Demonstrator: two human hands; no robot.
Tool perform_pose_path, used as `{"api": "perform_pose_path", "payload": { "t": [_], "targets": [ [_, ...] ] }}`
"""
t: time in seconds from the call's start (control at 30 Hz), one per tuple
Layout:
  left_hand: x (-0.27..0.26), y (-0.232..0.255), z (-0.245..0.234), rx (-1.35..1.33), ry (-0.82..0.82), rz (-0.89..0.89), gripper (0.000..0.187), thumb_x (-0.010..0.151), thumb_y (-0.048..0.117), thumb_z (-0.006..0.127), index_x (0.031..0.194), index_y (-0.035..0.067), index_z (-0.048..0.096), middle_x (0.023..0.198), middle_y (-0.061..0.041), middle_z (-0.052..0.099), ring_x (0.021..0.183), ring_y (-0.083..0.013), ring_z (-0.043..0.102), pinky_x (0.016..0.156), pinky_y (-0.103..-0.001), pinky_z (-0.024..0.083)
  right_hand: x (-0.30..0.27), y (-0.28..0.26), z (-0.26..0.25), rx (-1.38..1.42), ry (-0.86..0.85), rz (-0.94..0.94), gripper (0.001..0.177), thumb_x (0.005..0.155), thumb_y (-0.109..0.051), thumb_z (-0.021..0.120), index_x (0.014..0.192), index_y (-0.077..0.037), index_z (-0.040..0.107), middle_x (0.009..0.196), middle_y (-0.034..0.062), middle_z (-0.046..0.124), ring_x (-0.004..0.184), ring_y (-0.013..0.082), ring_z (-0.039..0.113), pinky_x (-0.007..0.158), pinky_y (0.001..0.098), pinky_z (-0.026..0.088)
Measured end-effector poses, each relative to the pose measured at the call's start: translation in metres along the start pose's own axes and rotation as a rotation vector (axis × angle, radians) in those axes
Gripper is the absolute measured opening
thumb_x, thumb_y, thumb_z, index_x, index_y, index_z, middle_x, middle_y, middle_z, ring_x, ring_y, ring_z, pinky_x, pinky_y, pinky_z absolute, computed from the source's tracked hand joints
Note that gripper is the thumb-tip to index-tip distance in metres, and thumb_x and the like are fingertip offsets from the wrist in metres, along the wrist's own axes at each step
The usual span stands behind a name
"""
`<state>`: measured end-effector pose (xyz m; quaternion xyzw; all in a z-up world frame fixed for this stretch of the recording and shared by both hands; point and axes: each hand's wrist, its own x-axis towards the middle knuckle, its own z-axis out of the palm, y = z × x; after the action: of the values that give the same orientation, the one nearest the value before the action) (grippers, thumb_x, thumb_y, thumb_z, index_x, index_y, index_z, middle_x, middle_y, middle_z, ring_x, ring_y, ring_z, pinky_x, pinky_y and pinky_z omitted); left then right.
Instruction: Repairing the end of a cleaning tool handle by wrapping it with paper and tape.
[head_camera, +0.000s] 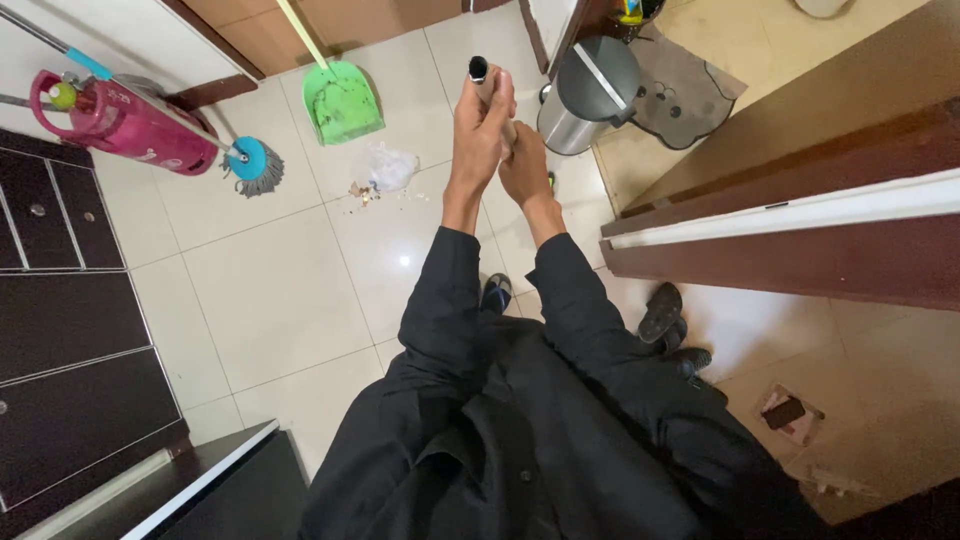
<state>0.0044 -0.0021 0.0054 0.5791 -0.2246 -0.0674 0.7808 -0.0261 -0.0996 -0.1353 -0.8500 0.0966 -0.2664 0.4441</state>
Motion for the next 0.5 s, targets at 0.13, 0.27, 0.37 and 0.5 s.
{"api": "perform_pose_path", "payload": {
  "t": [0.13,0.27,0.37,0.5],
  "targets": [
    [0.008,0.009,-0.007,0.019,-0.008,0.035,0.027,0.11,0.034,0.055,0.109,0.007,0.057,0.086,0.001,0.052,0.081,-0.0095,0.048,0.074,-0.028,0.043,0.011,-0.006,0.007,-0.014,-0.029,-0.021,0.005,0.091,0.001,0.057,0.096,0.003,0.058,0.092,0.0265,0.065,0.09,0.048,0.059,0.076,0.0543,0.045],
    [0.02,0.029,-0.012,0.1,0.018,0.023,0.029,0.11,0.035,0.055,0.105,0.007,0.058,0.082,0.003,0.049,0.075,-0.0081,0.044,0.068,-0.028,0.04,0.028,-0.033,0.011,0.112,-0.109,0.018,0.004,0.093,0.001,0.056,0.092,0.005,0.054,0.09,0.0251,0.065,0.086,0.0453,0.062,0.076,0.05,0.049],
    [0.032,0.032,-0.02,0.19,0.019,0.067,0.029,0.111,0.034,0.055,0.106,0.006,0.059,0.082,0.003,0.05,0.076,-0.0079,0.043,0.068,-0.028,0.039,0.037,-0.045,0.018,0.191,-0.113,-0.007,0.008,0.094,-0.001,0.057,0.099,0.004,0.056,0.095,0.0234,0.067,0.09,0.0433,0.064,0.08,0.0467,0.052],
    [0.052,0.032,-0.032,0.25,0.007,0.132,0.026,0.111,0.031,0.058,0.11,0.005,0.057,0.083,0.001,0.051,0.078,-0.0094,0.042,0.07,-0.03,0.041,0.053,-0.049,0.033,0.257,-0.082,-0.171,0.026,0.096,0.0,0.054,0.121,0.004,0.059,0.114,0.0253,0.069,0.108,0.0456,0.063,0.09,0.0471,0.051]
  ]
}}
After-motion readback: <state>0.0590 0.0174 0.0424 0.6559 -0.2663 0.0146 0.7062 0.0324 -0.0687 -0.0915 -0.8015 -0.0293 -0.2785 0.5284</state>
